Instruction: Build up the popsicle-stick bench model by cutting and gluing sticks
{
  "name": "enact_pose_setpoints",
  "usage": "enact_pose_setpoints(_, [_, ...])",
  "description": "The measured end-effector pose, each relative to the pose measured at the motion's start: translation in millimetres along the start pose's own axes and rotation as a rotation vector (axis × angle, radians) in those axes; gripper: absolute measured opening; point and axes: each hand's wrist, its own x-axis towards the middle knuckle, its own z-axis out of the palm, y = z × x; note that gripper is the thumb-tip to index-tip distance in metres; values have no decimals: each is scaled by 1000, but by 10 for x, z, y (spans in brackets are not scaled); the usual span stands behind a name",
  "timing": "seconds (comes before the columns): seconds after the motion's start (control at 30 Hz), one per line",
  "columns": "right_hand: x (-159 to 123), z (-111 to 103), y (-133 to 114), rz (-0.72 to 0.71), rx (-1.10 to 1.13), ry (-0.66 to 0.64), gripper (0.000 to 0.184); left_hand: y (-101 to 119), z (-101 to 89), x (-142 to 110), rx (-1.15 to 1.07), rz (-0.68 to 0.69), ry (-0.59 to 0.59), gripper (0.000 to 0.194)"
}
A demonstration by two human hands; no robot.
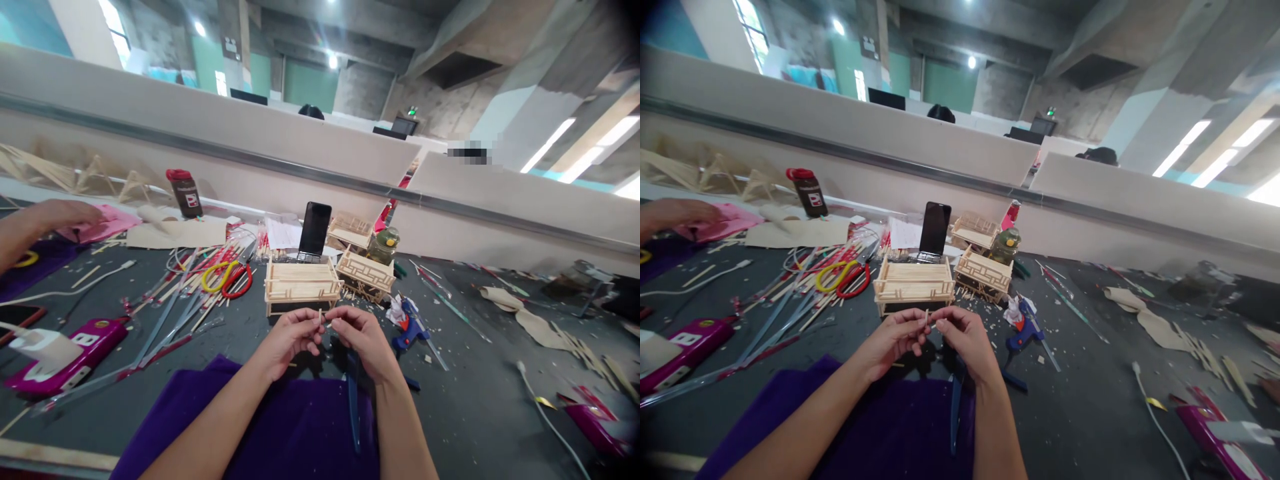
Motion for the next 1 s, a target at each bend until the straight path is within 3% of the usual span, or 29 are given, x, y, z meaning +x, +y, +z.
enact_pose_setpoints(0.23, [81, 53, 102, -41, -93, 89, 19, -28, -6, 7, 67, 11, 13, 33])
enact_pose_setpoints(0.53, [61, 85, 89, 10, 4, 104, 26, -17, -8, 10, 28, -38, 41, 32])
enact_pose_setpoints(1.0, [49, 146, 82, 83, 178, 204, 29, -13, -4, 3, 38, -55, -41, 34])
